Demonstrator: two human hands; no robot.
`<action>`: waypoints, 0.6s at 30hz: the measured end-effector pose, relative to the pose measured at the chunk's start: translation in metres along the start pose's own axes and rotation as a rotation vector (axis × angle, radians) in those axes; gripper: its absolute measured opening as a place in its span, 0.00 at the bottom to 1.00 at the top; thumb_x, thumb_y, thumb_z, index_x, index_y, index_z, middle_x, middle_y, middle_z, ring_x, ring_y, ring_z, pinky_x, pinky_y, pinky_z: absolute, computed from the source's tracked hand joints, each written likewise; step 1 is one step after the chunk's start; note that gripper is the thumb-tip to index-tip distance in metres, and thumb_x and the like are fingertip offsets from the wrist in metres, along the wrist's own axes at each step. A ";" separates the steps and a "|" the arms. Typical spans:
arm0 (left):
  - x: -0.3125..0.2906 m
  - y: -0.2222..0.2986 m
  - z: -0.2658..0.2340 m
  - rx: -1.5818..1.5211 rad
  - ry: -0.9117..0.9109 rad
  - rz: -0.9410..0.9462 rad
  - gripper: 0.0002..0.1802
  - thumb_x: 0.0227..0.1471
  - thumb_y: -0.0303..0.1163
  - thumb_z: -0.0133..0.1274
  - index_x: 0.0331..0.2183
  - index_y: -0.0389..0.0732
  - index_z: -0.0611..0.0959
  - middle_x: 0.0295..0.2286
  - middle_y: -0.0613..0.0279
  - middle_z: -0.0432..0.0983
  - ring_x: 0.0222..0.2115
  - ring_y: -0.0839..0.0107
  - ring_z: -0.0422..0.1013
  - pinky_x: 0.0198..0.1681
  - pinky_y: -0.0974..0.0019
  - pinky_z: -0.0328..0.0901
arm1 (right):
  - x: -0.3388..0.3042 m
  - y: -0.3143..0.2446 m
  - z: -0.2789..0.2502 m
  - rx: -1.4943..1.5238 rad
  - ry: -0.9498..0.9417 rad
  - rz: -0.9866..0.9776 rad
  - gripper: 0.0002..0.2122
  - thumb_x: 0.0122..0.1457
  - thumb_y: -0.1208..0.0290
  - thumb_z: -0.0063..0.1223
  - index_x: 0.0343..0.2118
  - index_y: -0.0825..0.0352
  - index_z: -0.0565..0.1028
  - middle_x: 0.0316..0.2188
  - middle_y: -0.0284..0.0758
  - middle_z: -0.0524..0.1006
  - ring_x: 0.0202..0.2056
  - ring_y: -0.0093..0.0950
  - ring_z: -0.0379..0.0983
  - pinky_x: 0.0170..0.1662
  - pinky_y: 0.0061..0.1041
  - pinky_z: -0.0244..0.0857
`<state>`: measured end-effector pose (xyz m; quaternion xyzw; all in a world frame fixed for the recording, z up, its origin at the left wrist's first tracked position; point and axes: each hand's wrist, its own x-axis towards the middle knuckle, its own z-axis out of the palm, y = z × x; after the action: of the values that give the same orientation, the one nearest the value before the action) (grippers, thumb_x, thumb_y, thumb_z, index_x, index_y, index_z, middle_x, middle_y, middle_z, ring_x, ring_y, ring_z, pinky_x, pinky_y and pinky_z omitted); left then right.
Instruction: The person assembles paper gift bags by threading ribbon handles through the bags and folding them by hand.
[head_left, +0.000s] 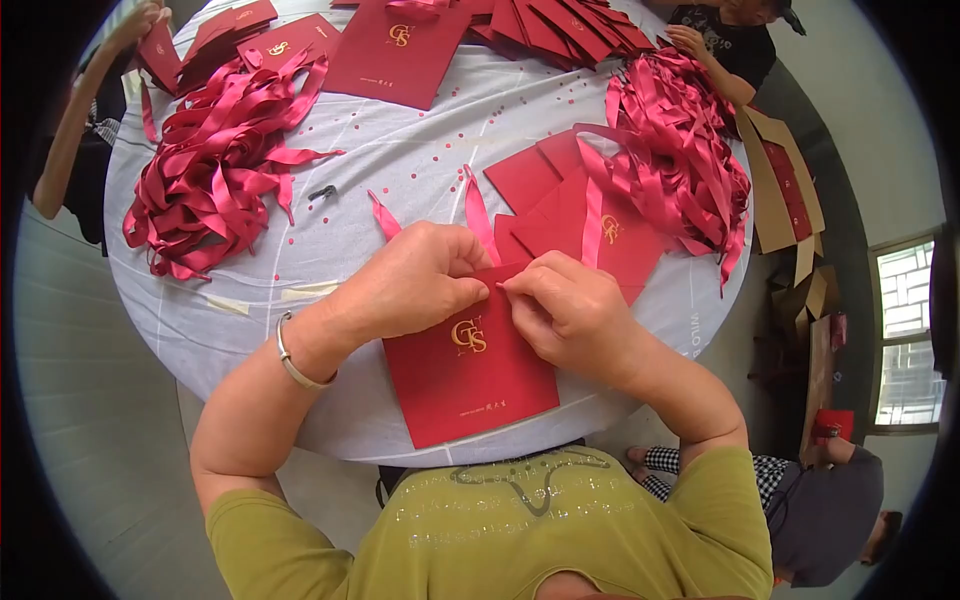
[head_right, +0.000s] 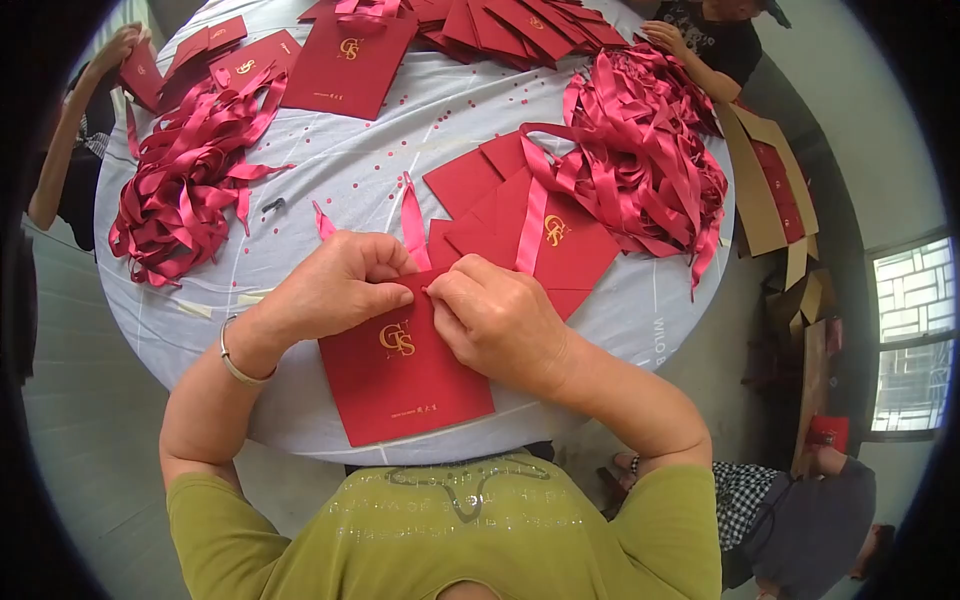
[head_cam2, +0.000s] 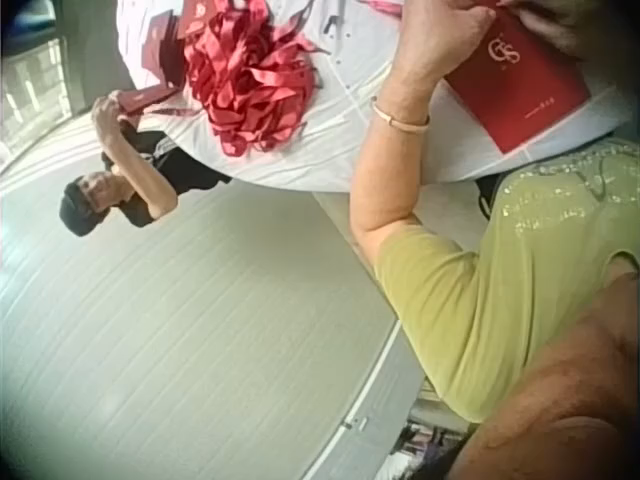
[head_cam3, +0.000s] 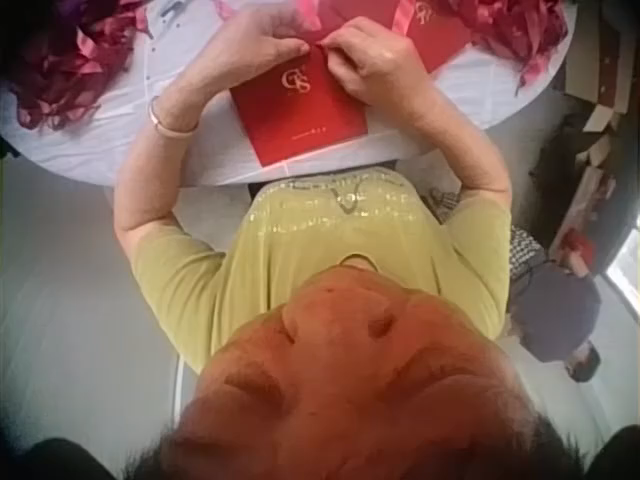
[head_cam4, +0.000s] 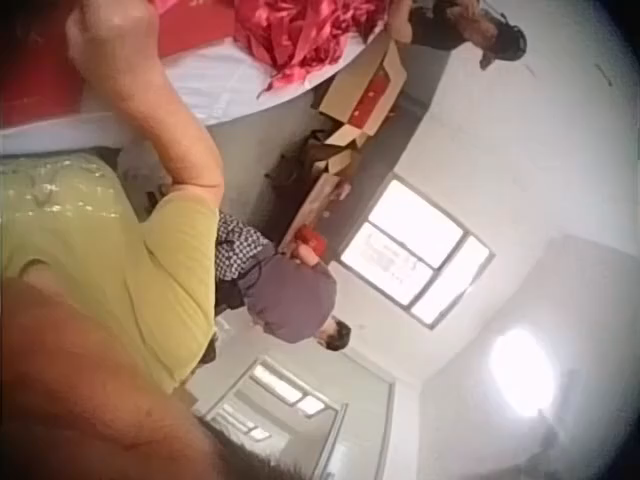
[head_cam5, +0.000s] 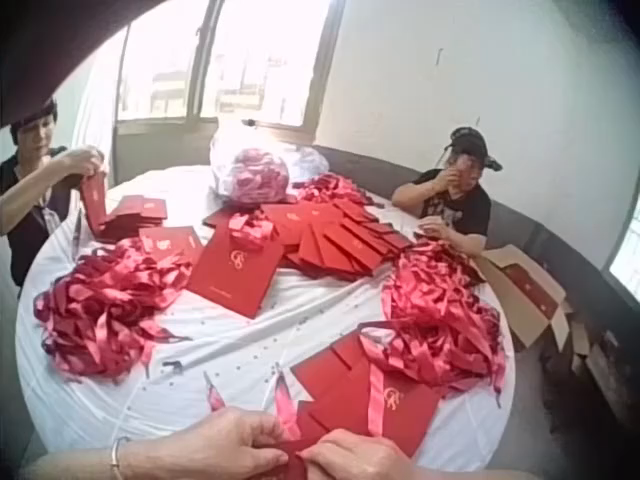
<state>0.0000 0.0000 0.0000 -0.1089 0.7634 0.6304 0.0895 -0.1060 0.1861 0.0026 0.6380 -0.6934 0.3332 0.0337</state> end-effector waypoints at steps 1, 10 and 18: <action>0.000 -0.001 0.001 -0.007 -0.001 0.002 0.09 0.53 0.18 0.55 0.39 0.31 0.79 0.30 0.61 0.81 0.32 0.80 0.74 0.35 0.74 0.70 | 0.001 -0.001 0.000 -0.026 -0.008 0.001 0.05 0.49 0.79 0.57 0.28 0.68 0.72 0.25 0.38 0.72 0.24 0.37 0.74 0.26 0.31 0.70; 0.004 -0.014 0.004 -0.001 0.043 0.086 0.06 0.50 0.20 0.56 0.34 0.31 0.81 0.28 0.57 0.81 0.30 0.76 0.76 0.33 0.71 0.70 | 0.017 -0.032 0.000 -0.385 -0.233 0.042 0.04 0.47 0.78 0.54 0.25 0.70 0.72 0.23 0.42 0.73 0.20 0.36 0.75 0.21 0.32 0.70; 0.008 -0.018 0.001 0.022 0.115 0.176 0.08 0.48 0.23 0.57 0.32 0.30 0.82 0.26 0.50 0.82 0.28 0.69 0.78 0.32 0.66 0.72 | 0.028 -0.026 0.005 -0.343 -0.225 0.143 0.04 0.48 0.76 0.55 0.25 0.70 0.74 0.24 0.43 0.74 0.25 0.40 0.77 0.26 0.36 0.71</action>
<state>-0.0022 -0.0028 -0.0197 -0.0764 0.7809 0.6199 -0.0087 -0.0856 0.1603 0.0228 0.6053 -0.7828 0.1386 0.0407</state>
